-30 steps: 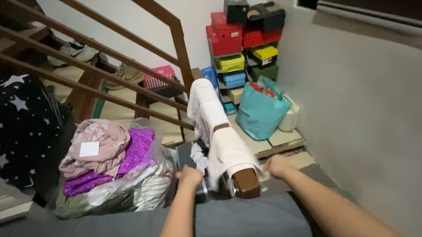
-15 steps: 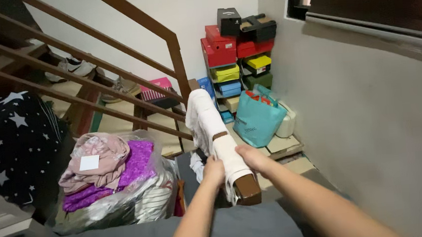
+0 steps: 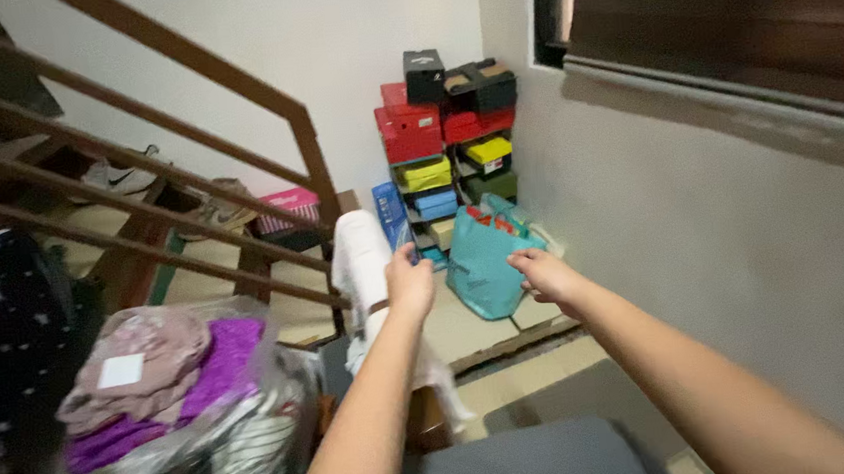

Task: The person arranges dried flowers in a vase, then places a pink package into a drawer. They fold a white towel and hang it on a stair railing, then handle a white cloth and a small white object, placing them on a nearby surface.

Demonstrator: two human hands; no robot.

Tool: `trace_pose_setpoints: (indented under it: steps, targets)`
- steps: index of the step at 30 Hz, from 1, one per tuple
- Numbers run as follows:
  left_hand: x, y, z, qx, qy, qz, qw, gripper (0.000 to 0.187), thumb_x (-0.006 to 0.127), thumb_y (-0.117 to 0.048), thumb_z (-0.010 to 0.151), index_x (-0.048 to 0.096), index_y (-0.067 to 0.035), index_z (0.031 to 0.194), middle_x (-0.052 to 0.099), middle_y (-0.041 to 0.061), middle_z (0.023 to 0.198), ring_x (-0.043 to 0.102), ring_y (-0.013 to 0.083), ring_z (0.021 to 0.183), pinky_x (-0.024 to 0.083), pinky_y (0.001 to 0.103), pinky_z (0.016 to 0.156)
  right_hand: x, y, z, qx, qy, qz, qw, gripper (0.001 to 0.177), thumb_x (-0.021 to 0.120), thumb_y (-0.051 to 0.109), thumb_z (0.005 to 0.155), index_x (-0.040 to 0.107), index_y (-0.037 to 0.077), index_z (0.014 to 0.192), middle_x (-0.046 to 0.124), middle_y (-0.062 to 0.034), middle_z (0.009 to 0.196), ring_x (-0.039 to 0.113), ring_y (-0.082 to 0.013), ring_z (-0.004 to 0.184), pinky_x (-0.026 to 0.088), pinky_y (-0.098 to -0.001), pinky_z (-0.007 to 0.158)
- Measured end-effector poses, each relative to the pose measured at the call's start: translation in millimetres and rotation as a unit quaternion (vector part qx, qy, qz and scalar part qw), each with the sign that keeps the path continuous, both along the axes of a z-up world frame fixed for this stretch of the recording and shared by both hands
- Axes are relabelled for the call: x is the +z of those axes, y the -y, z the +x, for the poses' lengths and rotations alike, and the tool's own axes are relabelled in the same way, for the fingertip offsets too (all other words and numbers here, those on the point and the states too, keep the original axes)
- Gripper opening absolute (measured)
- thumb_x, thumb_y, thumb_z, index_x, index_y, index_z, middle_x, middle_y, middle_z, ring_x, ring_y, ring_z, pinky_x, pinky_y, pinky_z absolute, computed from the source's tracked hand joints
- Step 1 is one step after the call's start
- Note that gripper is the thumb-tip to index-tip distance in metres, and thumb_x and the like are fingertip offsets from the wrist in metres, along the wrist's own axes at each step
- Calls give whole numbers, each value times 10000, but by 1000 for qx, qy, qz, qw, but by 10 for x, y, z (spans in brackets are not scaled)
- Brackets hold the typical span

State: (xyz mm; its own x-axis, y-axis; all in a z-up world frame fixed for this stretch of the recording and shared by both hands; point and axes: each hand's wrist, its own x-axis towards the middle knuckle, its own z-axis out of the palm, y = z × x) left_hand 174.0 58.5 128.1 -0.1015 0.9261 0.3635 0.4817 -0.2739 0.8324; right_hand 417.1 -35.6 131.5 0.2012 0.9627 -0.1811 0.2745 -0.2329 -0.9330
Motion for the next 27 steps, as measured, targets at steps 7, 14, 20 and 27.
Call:
trace_pose_setpoints:
  steps: [7, 14, 20, 27]
  targets:
    - [-122, -169, 1594, 9, 59, -8, 998, 566, 676, -214, 788, 625, 10, 1306, 672, 256, 1287, 635, 387, 1221, 481, 427, 1062, 393, -225, 1176, 54, 4, 23, 998, 531, 546, 500, 946, 576, 191, 1377, 628, -32, 1337, 603, -233, 1102, 514, -433, 887]
    - [-186, -274, 2258, 82, 72, -48, 993, 594, 685, -230, 794, 607, -30, 1349, 628, 251, 1331, 593, 381, 1263, 455, 421, 1093, 565, -630, 1842, 118, -13, 17, 993, 492, 536, 483, 953, 573, 207, 1357, 623, -8, 1311, 636, -236, 1095, 520, -429, 887]
    - [-244, -335, 2427, 126, 50, -40, 990, 605, 685, -265, 804, 597, -48, 1362, 636, 240, 1329, 586, 381, 1271, 450, 437, 1089, 534, -836, 2052, 159, -27, 40, 986, 486, 546, 460, 968, 568, 159, 1349, 613, -19, 1257, 653, -242, 1078, 529, -410, 860]
    - [-290, -387, 2411, 152, 26, -76, 985, 604, 668, -281, 812, 599, -74, 1375, 665, 222, 1286, 621, 369, 1225, 471, 433, 1056, 445, -1043, 2240, 147, -72, 40, 986, 478, 579, 386, 979, 572, 143, 1391, 607, -34, 1238, 637, -196, 1010, 553, -366, 778]
